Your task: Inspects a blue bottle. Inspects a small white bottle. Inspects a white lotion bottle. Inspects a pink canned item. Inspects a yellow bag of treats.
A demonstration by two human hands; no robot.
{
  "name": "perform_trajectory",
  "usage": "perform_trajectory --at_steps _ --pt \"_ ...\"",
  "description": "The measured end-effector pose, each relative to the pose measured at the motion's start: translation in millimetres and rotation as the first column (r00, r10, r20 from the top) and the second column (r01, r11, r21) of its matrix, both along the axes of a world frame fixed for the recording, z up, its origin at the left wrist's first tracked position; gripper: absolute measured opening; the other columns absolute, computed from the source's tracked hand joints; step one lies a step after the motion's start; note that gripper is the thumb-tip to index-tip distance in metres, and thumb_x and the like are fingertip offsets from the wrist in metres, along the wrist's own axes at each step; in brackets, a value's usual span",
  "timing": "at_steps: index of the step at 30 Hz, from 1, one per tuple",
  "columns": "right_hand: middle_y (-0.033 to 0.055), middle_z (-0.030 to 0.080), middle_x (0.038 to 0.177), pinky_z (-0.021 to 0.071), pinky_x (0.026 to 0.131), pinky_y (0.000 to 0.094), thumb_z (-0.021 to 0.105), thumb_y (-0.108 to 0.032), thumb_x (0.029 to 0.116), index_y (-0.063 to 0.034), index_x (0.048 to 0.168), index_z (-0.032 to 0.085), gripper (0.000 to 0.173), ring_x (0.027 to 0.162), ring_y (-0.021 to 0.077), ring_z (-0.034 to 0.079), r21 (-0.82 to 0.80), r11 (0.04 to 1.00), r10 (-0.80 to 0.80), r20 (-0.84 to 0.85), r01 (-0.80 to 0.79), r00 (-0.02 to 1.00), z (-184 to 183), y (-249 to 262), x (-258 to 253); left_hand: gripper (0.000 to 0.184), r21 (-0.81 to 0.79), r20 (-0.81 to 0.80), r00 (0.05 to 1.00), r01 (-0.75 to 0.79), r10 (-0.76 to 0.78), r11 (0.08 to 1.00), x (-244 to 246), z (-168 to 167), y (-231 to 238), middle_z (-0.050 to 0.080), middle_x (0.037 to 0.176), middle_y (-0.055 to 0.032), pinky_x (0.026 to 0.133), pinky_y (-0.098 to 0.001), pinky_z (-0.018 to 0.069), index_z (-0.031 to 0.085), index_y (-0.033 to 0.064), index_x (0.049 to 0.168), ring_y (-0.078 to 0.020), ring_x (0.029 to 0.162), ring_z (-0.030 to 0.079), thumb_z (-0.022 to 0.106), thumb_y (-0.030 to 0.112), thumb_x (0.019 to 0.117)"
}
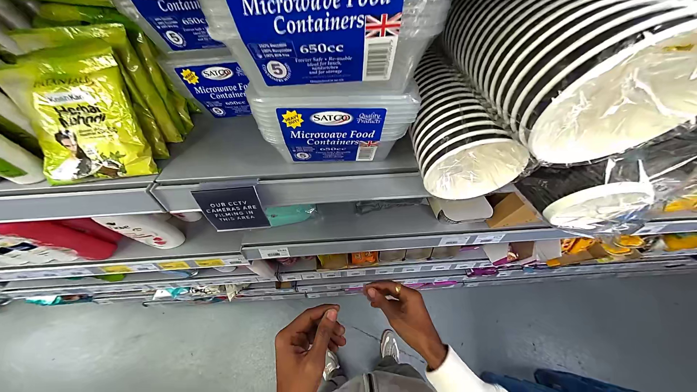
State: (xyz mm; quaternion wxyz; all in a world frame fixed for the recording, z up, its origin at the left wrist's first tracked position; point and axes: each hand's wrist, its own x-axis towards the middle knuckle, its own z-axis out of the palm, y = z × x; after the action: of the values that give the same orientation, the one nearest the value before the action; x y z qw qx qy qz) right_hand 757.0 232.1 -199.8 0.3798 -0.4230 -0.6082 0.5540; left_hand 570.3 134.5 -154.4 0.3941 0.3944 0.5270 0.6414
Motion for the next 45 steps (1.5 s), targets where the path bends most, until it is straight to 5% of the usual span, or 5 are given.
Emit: perform_trajectory --at_steps 9,17,25,38,45 --pt "0.0194 0.039 0.16 0.023 0.126 0.0417 0.055 -0.018 0.1041 0.0003 0.152 0.045 0.052 0.152 0.0315 0.03 0.125 0.779 0.361 0.712 -0.615 0.603 -82 54 -90 0.015 -0.042 -0.036 0.997 -0.064 0.063 0.997 -17 6 -28 0.075 0.078 -0.0049 0.059 -0.029 0.0638 0.071 -0.0044 0.106 -0.0136 0.064 0.073 0.059 0.001 0.0996" --pt "0.0264 0.051 0.148 0.0379 0.113 0.0609 0.041 -0.004 0.1063 -0.0002 0.145 0.052 0.04 0.139 0.0444 0.046 0.03 0.748 0.27 0.899 -0.664 0.345 -81 97 -146 0.014 -0.072 -0.09 0.974 -0.214 0.208 0.974 -39 11 -64 0.075 0.079 -0.0042 0.062 -0.0291 0.0639 0.07 -0.0059 0.106 -0.0124 0.065 0.073 0.06 -0.001 0.0986" --pt "0.0254 0.047 0.152 0.0289 0.119 0.0598 0.048 -0.035 0.1077 -0.0024 0.147 0.052 0.052 0.146 0.0408 0.038 0.093 0.893 0.166 0.841 -0.44 0.514 -76 115 -130 0.014 -0.065 -0.071 0.967 -0.251 0.246 0.966 -34 7 -73 0.075 0.078 -0.0037 0.062 -0.0286 0.0638 0.071 -0.0055 0.106 -0.012 0.065 0.073 0.06 -0.002 0.0984" --pt "0.0105 0.075 0.11 0.0535 0.101 0.0487 0.061 0.006 0.0926 -0.0054 0.106 0.074 0.022 0.108 0.0288 0.072 0.594 0.493 -0.077 0.758 -0.636 0.648 -93 77 -66 0.014 -0.156 -0.143 0.969 -0.223 0.201 0.962 -29 -13 -51 0.075 0.08 -0.0068 0.06 -0.0276 0.0628 0.072 -0.0061 0.105 -0.0131 0.067 0.073 0.062 0.0 0.0972" --pt "-0.0018 0.076 0.103 0.0576 0.089 0.0363 0.063 -0.035 0.1016 -0.0162 0.109 0.076 0.024 0.097 0.0089 0.071 0.335 0.815 0.304 0.447 -0.472 0.841 31 50 -24 0.04 -0.106 -0.409 0.911 0.018 -0.06 0.994 -41 -30 -26 0.069 0.128 -0.0128 0.094 -0.0396 0.06 0.068 0.0014 0.127 -0.0214 0.118 0.067 0.069 0.025 0.0956"
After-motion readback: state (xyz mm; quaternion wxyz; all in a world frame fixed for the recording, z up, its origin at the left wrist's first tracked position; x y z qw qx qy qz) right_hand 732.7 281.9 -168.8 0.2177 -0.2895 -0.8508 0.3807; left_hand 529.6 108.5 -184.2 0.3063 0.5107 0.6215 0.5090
